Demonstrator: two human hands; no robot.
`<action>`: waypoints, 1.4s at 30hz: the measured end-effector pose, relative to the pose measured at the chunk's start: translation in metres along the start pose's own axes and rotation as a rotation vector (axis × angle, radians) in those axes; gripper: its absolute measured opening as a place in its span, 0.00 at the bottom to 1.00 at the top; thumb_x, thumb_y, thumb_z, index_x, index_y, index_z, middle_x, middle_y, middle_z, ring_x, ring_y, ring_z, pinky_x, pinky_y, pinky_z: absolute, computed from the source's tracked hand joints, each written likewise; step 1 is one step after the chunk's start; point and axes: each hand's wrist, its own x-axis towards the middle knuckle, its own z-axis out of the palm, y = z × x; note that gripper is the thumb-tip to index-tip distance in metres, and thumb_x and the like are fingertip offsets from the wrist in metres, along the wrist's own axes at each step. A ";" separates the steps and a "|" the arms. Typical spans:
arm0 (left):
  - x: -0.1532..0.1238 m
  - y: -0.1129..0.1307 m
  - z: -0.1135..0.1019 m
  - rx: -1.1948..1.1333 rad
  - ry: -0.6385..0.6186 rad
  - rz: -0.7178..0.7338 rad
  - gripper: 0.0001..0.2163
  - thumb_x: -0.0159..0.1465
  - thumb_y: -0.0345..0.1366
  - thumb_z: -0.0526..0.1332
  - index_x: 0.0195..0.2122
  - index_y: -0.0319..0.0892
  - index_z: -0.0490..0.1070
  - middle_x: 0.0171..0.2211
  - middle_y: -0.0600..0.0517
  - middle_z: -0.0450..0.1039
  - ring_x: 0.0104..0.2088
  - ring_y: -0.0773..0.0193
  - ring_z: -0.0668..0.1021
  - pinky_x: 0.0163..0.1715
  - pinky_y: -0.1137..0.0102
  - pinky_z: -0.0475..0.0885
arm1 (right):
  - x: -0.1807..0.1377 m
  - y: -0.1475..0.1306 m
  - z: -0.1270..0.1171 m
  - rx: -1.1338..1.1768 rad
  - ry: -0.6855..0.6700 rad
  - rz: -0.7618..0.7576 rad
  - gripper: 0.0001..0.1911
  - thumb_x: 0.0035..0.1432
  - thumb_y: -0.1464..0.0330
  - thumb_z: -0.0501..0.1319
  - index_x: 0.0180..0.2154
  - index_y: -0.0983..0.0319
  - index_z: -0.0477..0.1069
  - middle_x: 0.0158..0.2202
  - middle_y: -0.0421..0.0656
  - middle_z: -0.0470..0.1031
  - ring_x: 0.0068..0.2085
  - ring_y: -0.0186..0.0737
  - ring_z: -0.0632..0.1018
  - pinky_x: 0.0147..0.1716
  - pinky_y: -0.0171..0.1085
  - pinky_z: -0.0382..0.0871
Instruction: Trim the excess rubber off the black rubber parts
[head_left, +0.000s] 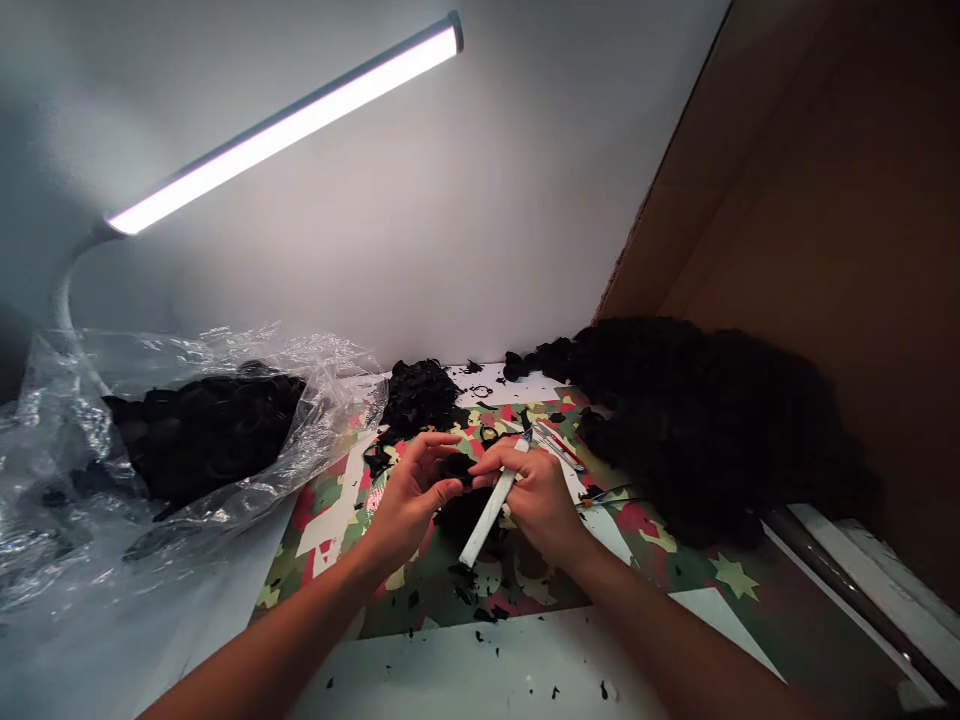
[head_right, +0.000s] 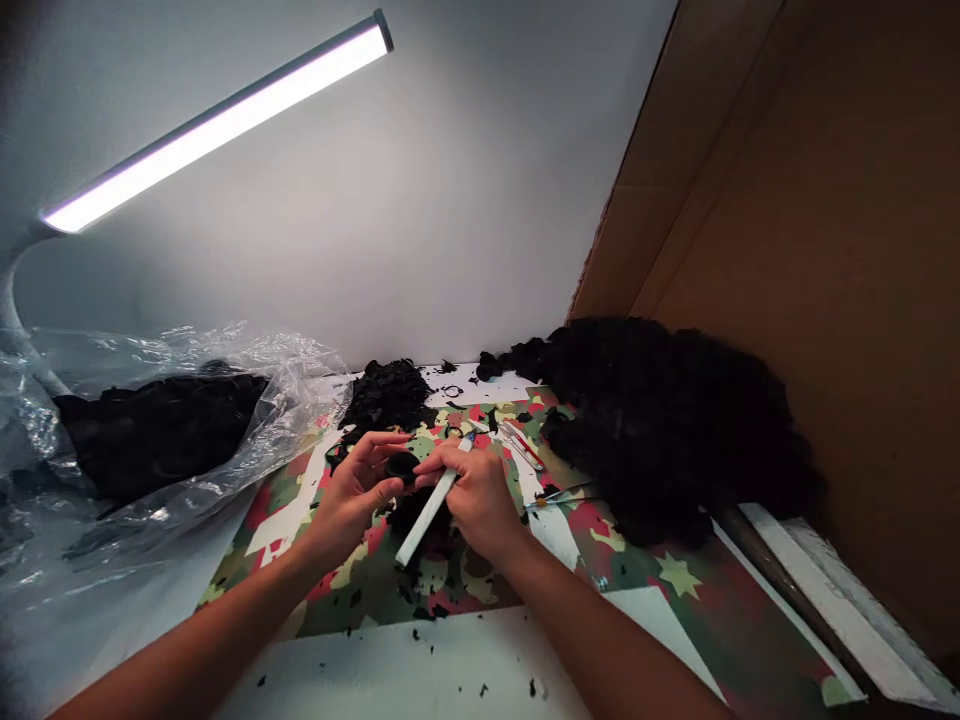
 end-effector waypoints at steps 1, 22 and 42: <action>0.000 0.001 0.001 -0.004 -0.018 0.009 0.16 0.58 0.34 0.70 0.48 0.45 0.73 0.42 0.49 0.74 0.41 0.60 0.76 0.41 0.68 0.75 | 0.001 -0.001 -0.001 0.010 0.002 0.034 0.12 0.53 0.78 0.61 0.31 0.58 0.80 0.29 0.39 0.78 0.31 0.38 0.78 0.32 0.34 0.70; 0.005 -0.002 0.001 -0.315 0.000 -0.061 0.14 0.60 0.43 0.69 0.42 0.40 0.75 0.38 0.48 0.77 0.31 0.66 0.78 0.35 0.72 0.72 | 0.020 0.024 -0.040 -0.176 0.001 0.271 0.09 0.56 0.63 0.63 0.34 0.60 0.79 0.29 0.42 0.78 0.32 0.42 0.75 0.31 0.37 0.65; -0.004 -0.009 0.004 0.417 0.222 0.294 0.17 0.50 0.28 0.74 0.40 0.47 0.77 0.46 0.48 0.77 0.34 0.60 0.77 0.39 0.64 0.72 | -0.001 -0.010 0.005 0.029 0.041 0.282 0.15 0.61 0.59 0.62 0.27 0.61 0.72 0.24 0.38 0.70 0.26 0.36 0.68 0.27 0.35 0.60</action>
